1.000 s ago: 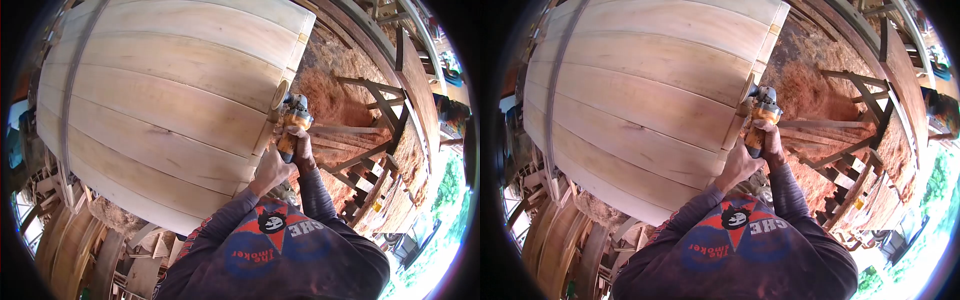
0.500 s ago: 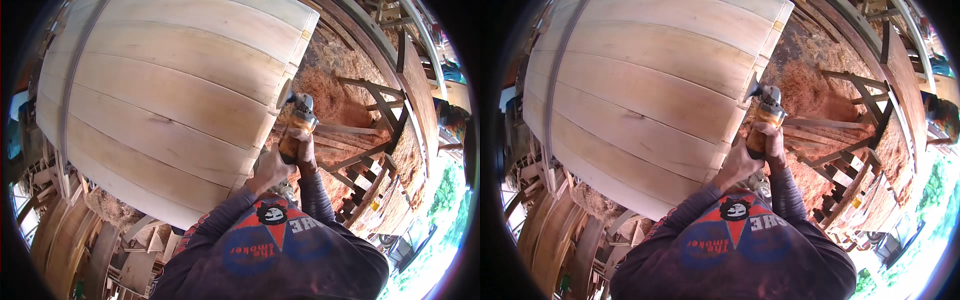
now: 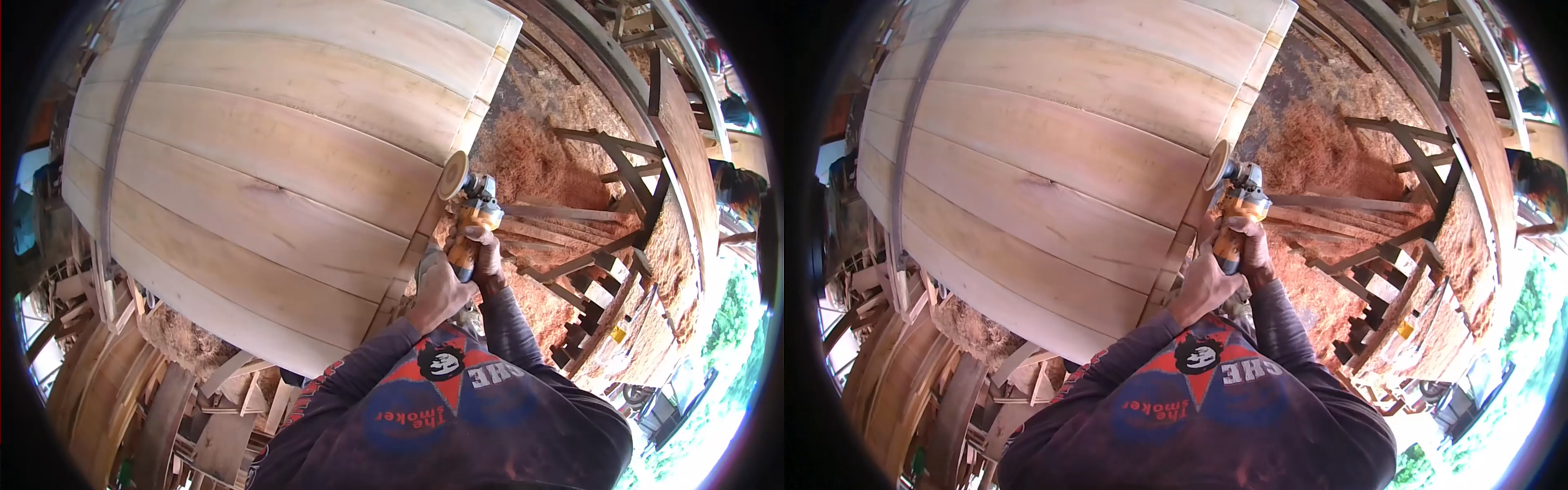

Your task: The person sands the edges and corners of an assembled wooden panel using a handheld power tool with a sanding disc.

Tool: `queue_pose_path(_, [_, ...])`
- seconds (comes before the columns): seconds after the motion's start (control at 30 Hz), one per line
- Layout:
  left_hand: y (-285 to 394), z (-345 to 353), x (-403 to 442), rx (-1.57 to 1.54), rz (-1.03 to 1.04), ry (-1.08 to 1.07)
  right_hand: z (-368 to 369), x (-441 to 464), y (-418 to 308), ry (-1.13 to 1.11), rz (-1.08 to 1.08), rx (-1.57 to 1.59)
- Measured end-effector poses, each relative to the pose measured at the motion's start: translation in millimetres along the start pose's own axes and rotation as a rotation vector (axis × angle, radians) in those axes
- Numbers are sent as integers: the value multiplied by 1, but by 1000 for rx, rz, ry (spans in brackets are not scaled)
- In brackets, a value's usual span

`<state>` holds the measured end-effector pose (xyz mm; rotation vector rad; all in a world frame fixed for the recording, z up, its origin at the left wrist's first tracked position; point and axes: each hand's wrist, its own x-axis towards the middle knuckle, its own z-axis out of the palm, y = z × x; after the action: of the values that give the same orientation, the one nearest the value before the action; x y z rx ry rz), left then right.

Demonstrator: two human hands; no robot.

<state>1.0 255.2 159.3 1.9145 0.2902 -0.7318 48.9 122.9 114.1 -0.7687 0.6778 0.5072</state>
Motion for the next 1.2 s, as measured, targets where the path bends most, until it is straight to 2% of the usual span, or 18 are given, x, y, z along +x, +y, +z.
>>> queue_pose_path(0.13, [0,-8,1,21,18,42,4,1,4,-1,25,-15])
queue_pose_path(0.27, [-22,-14,6,-117,24,41,26,-4,10,42,-149,-98])
queue_pose_path(0.33, [-26,-24,10,-221,56,-80,47,-16,2,96,-230,-378])
queue_pose_path(0.4, [-24,-35,10,-239,14,-116,70,-27,-6,144,-215,-458])
queue_pose_path(0.47, [-34,-38,15,-708,47,-340,88,-33,-9,228,-306,-651])
queue_pose_path(0.5, [-32,-39,13,-765,16,-370,94,-35,-9,234,-348,-667])
queue_pose_path(0.53, [-30,-39,11,-763,17,-372,90,-37,-9,236,-350,-666])
queue_pose_path(0.6, [-24,-39,5,-509,83,-254,74,-39,-6,268,-240,-496])
queue_pose_path(0.63, [-15,-42,1,-204,59,-184,63,-34,-1,214,-266,-376])
queue_pose_path(0.73, [-7,-18,-9,41,54,-7,28,-20,6,-9,-87,-21])
queue_pose_path(1.0, [-20,-8,-11,54,56,62,11,-10,23,30,-20,10])
queue_pose_path(1.2, [-22,-9,-9,-8,68,89,20,-7,20,18,-98,7])
